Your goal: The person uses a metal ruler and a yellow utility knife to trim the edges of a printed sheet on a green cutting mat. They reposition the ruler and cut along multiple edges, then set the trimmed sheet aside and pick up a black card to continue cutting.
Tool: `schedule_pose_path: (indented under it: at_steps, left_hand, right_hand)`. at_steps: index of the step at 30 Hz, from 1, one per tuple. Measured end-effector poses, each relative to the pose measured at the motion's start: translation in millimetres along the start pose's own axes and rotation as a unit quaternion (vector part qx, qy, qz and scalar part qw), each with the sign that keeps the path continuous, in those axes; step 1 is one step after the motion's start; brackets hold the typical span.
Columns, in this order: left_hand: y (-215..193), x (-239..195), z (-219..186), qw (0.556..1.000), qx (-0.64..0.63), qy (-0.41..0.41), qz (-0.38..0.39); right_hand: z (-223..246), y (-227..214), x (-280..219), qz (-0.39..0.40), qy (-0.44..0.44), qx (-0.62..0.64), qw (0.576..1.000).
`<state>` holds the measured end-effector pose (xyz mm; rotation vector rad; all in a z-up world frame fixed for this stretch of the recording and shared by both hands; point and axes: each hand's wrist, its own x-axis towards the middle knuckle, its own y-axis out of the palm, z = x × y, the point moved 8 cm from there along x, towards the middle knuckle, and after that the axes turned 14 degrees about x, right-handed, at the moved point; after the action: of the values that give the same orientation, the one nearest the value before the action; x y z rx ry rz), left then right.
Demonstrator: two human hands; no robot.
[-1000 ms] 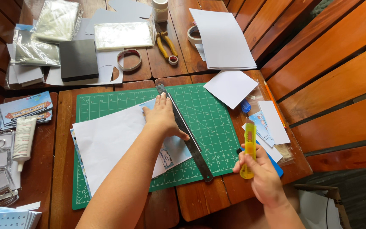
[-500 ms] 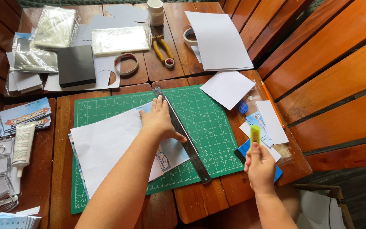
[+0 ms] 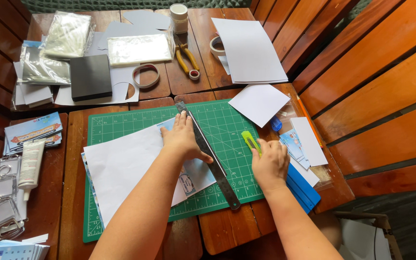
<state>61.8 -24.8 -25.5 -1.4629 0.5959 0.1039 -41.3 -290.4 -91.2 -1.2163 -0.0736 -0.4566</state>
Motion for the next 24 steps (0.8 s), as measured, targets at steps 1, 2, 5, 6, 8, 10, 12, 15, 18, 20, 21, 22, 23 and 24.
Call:
schedule_pose_path:
  at_steps: [1, 2, 5, 6, 8, 10, 12, 15, 18, 20, 21, 22, 23, 24]
  left_hand:
    - [1, 1, 1, 1.000, -0.001, -0.002, -0.001]
    - [3, 3, 1, 1.000, 0.005, -0.001, 0.000]
    - [4, 6, 1, 1.000, 0.007, 0.000, 0.000]
    - [5, 6, 1, 1.000, 0.004, 0.000, 0.000]
    - [5, 5, 1, 1.000, 0.003, 0.000, 0.002]
    - [6, 6, 2, 1.000, 0.002, -0.002, 0.003]
    - [9, 9, 2, 1.000, 0.000, 0.000, 0.001]
    - [11, 13, 2, 1.000, -0.005, 0.000, 0.002]
    - [9, 10, 1, 1.000, -0.011, 0.001, -0.006]
    - [10, 8, 2, 1.000, -0.013, 0.000, -0.013]
    - [9, 7, 2, 1.000, -0.014, -0.001, -0.020]
    - [10, 6, 3, 1.000, -0.014, -0.002, -0.020]
    - [10, 5, 4, 0.999, -0.025, -0.001, -0.031]
    - [11, 3, 5, 0.999, -0.036, 0.000, -0.041]
  right_hand:
    - [9, -1, 1, 0.000, -0.002, 0.001, 1.000]
    - [22, -6, 2, -0.027, -0.028, 0.030, 0.999]
    - [60, 3, -1, 0.038, 0.006, 0.146, 0.989]
    - [71, 19, -7, 0.128, 0.068, 0.228, 0.963]
    - [84, 29, -9, 0.139, 0.073, 0.227, 0.961]
    - [96, 40, -8, 0.150, 0.075, 0.227, 0.959]
    - [99, 52, -9, 0.156, 0.108, 0.233, 0.954]
    - [92, 62, -4, 0.172, 0.137, 0.222, 0.950]
    - [99, 46, -2, 0.196, 0.179, 0.232, 0.936]
    - [96, 49, -1, 0.203, 0.189, 0.228, 0.933]
    - [94, 51, -1, 0.209, 0.199, 0.225, 0.930]
    - [97, 49, 1, 0.209, 0.199, 0.226, 0.931]
    - [98, 46, 1, 0.211, 0.206, 0.221, 0.930]
    - [99, 45, 1, 0.213, 0.213, 0.216, 0.929]
